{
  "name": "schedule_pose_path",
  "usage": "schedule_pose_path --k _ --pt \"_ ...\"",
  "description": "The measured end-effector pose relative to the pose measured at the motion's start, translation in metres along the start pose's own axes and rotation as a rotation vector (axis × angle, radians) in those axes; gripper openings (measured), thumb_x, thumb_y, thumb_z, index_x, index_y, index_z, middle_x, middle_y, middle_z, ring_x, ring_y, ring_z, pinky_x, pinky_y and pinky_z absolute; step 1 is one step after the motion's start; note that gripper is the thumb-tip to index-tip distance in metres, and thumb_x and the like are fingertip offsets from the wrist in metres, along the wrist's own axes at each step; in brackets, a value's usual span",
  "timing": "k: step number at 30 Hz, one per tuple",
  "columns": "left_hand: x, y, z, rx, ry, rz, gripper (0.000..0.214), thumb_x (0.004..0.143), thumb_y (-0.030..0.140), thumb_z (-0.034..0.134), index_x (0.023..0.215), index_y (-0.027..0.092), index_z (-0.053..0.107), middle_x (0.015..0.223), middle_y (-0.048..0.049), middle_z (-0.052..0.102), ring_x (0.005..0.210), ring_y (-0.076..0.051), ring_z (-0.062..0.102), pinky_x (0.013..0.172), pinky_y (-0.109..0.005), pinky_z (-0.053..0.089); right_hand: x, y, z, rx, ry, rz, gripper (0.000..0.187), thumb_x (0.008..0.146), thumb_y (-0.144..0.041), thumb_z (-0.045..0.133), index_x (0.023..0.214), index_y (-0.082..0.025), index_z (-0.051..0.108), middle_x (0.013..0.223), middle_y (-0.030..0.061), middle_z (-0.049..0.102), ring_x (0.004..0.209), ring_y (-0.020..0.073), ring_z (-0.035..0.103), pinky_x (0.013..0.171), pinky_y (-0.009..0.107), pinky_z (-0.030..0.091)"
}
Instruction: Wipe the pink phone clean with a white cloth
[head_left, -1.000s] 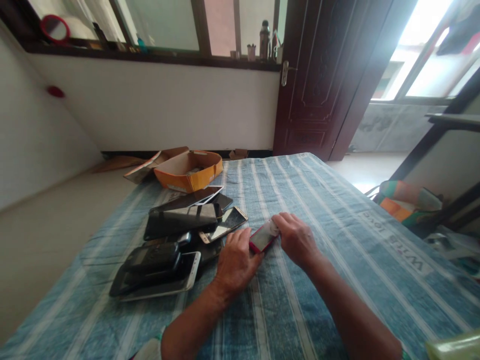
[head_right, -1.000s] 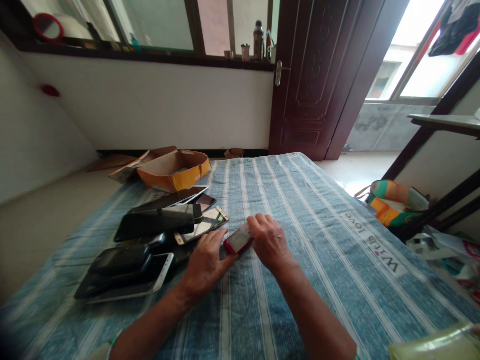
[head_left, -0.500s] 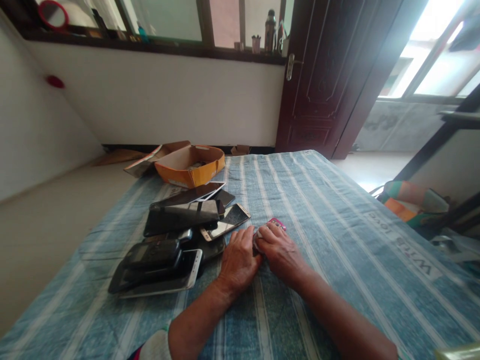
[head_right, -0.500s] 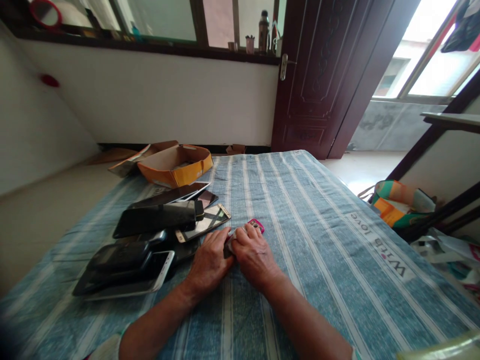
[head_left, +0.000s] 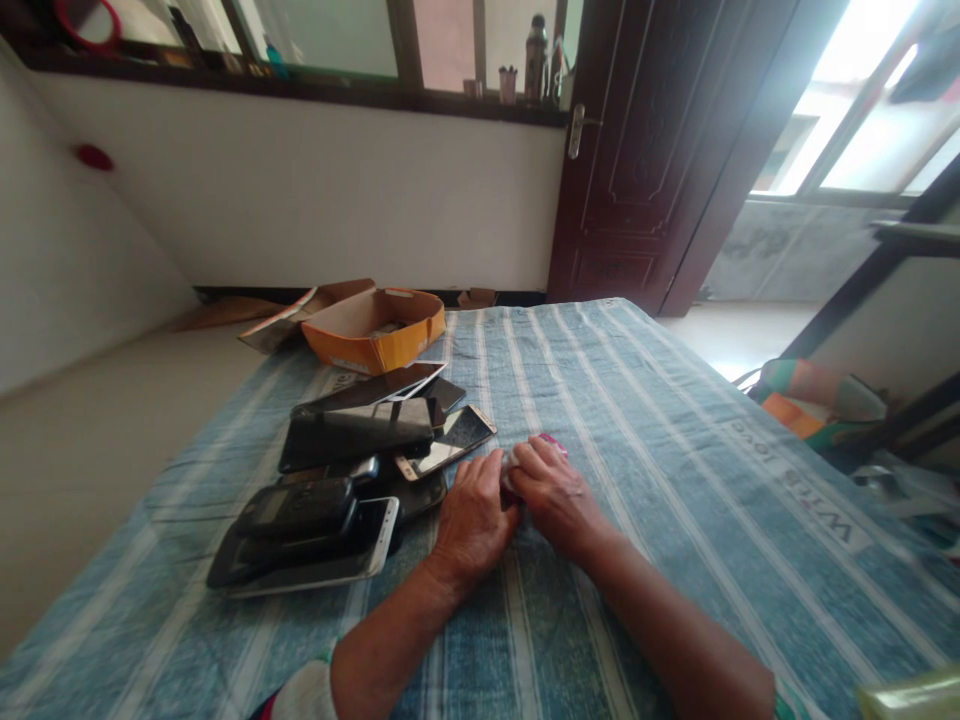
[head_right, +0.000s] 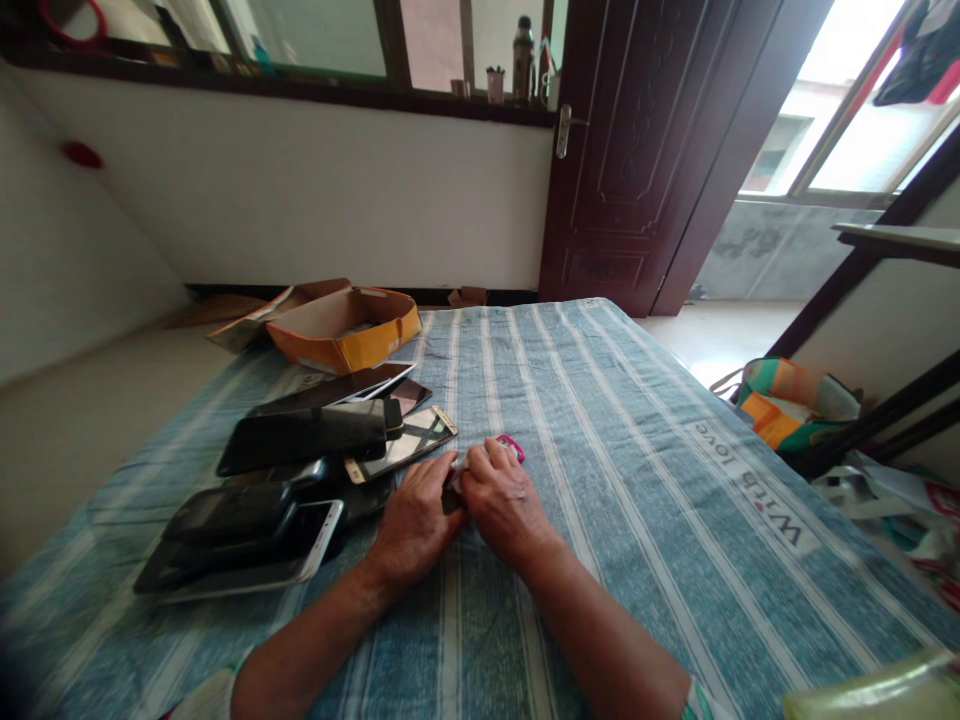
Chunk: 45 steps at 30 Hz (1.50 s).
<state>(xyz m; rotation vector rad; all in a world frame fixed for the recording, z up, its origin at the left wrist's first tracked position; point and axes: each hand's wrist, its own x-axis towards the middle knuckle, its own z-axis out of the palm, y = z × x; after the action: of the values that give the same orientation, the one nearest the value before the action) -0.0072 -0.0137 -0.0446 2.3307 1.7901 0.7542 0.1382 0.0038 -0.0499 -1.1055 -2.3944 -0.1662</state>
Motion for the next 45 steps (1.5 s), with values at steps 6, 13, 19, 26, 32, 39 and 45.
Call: schedule_pose_path --k 6,13,19,26,32,39,45 --pt "0.0 -0.002 0.002 0.009 0.029 0.002 0.053 0.072 0.025 0.066 0.122 0.013 0.054 0.108 -0.0137 0.066 0.1 -0.031 0.061 0.088 -0.043 0.05 0.007 0.01 -0.002 -0.034 -0.047 0.04 0.017 0.094 -0.016 0.049 0.094 -0.019 0.066 0.105 0.0099 0.059 0.111 0.026 0.046 0.093 0.039 0.043" --pt "0.0 -0.002 0.003 0.017 0.017 -0.013 0.054 0.072 0.024 0.067 0.122 0.01 0.055 0.111 -0.0149 0.066 0.104 -0.032 0.06 0.091 -0.043 0.05 -0.016 0.011 -0.005 -0.022 0.011 0.072 0.02 0.093 -0.012 0.047 0.099 -0.017 0.065 0.114 0.0115 0.057 0.117 0.0261 0.044 0.095 0.039 0.045" --pt "0.0 -0.003 0.001 0.014 0.015 0.005 0.051 0.072 0.022 0.065 0.121 0.009 0.055 0.109 -0.0151 0.067 0.101 -0.031 0.061 0.09 -0.043 0.05 -0.027 -0.008 -0.006 -0.022 0.035 -0.009 0.02 0.093 -0.013 0.048 0.101 -0.016 0.066 0.113 0.0116 0.059 0.118 0.0272 0.045 0.099 0.042 0.044" --pt "0.0 -0.004 0.003 0.023 0.041 0.027 0.054 0.067 0.022 0.072 0.118 0.012 0.056 0.111 -0.0133 0.067 0.102 -0.031 0.061 0.089 -0.043 0.052 -0.033 0.015 -0.006 -0.095 0.094 0.112 0.021 0.093 -0.01 0.046 0.097 -0.016 0.066 0.111 0.0116 0.059 0.116 0.0265 0.048 0.095 0.04 0.048" --pt "0.0 -0.003 0.003 0.033 0.023 0.011 0.051 0.072 0.021 0.069 0.119 0.007 0.056 0.106 -0.0148 0.067 0.099 -0.031 0.062 0.089 -0.043 0.052 -0.027 -0.006 -0.003 -0.036 0.098 -0.04 0.019 0.095 -0.016 0.046 0.096 -0.016 0.065 0.106 0.0106 0.059 0.115 0.0264 0.047 0.094 0.039 0.047" --pt "0.001 0.001 0.0 0.011 0.01 -0.007 0.053 0.068 0.025 0.075 0.116 0.01 0.057 0.11 -0.0145 0.066 0.104 -0.032 0.06 0.089 -0.043 0.052 -0.025 0.027 -0.003 -0.092 0.095 0.171 0.019 0.091 -0.008 0.048 0.088 -0.018 0.064 0.101 0.0094 0.059 0.103 0.023 0.05 0.089 0.035 0.047" --pt "0.001 -0.002 0.002 0.04 0.014 0.006 0.048 0.071 0.024 0.071 0.115 0.009 0.057 0.103 -0.0137 0.067 0.097 -0.031 0.061 0.086 -0.042 0.052 -0.013 0.005 0.001 -0.065 0.071 0.014 0.013 0.092 -0.013 0.052 0.09 -0.016 0.064 0.104 0.0099 0.058 0.106 0.0234 0.048 0.092 0.036 0.044"
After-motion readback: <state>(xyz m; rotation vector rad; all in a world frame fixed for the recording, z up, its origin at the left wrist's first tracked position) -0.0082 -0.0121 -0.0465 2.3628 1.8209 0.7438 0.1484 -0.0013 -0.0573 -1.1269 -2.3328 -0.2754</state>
